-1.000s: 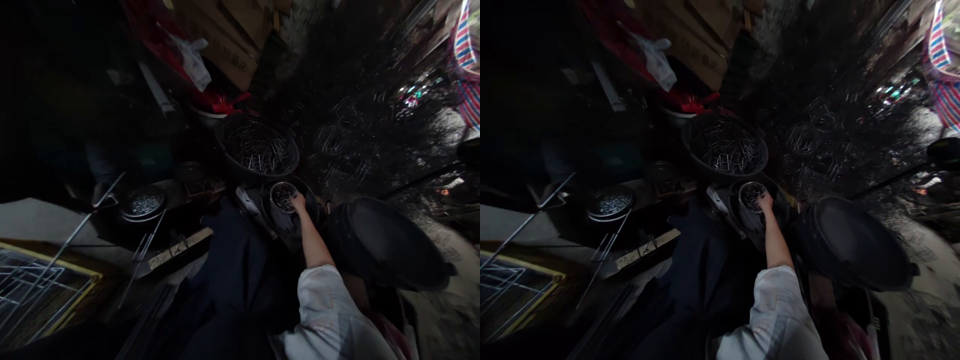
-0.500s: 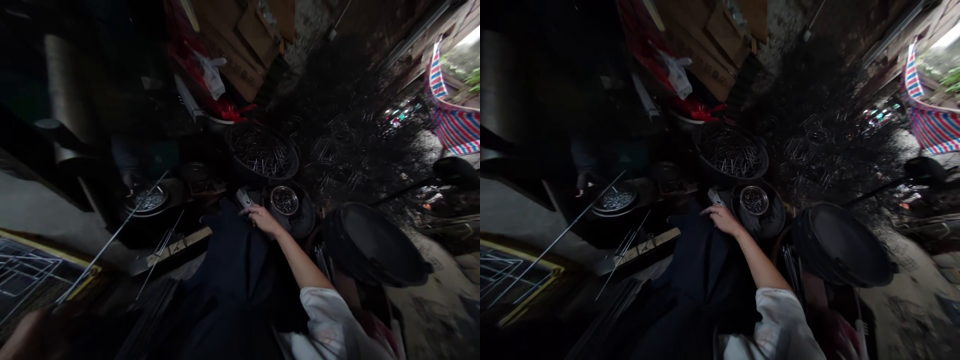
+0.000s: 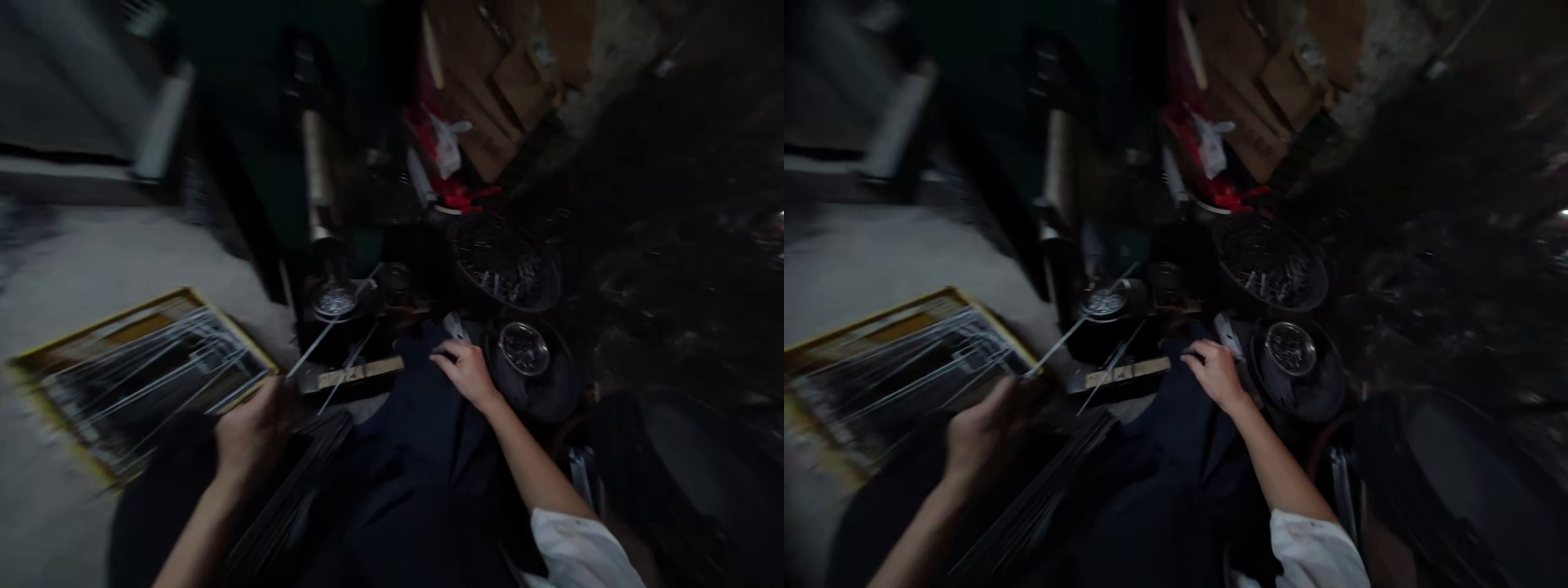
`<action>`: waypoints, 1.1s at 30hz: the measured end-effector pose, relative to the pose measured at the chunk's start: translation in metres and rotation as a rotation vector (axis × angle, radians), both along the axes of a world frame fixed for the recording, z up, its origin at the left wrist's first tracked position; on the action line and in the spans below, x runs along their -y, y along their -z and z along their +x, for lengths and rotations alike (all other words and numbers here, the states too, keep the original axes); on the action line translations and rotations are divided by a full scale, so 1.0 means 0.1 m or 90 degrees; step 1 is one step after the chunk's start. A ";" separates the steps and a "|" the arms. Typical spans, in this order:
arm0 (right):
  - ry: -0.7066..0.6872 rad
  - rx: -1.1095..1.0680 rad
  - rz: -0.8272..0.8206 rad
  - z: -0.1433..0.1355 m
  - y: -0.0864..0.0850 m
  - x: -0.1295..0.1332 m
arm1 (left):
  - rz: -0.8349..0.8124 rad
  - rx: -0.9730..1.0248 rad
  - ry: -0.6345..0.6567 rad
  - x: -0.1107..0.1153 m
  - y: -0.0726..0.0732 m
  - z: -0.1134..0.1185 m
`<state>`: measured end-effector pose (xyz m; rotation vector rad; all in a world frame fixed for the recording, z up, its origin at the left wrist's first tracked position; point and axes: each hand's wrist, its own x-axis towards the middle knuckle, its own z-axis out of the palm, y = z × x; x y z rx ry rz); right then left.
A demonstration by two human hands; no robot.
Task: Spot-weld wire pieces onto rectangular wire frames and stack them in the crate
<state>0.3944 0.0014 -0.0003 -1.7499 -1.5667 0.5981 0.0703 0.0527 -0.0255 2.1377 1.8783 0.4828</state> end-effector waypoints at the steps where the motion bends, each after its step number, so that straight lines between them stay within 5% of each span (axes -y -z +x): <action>1: 0.009 -0.071 -0.014 -0.14 0.07 -0.11 | 0.000 -0.015 0.006 0.01 0.01 -0.02; 6: 0.032 -0.553 -0.150 -1.09 0.39 -0.63 | 0.011 -0.068 0.014 -0.04 0.09 0.11; 11: 0.051 -0.835 -0.165 -1.70 0.34 -0.84 | 0.001 -0.087 0.019 -0.13 0.09 0.22; 33: 0.064 -0.882 -0.049 -1.65 0.17 -1.21 | 0.014 -0.041 0.024 -0.56 -0.04 0.50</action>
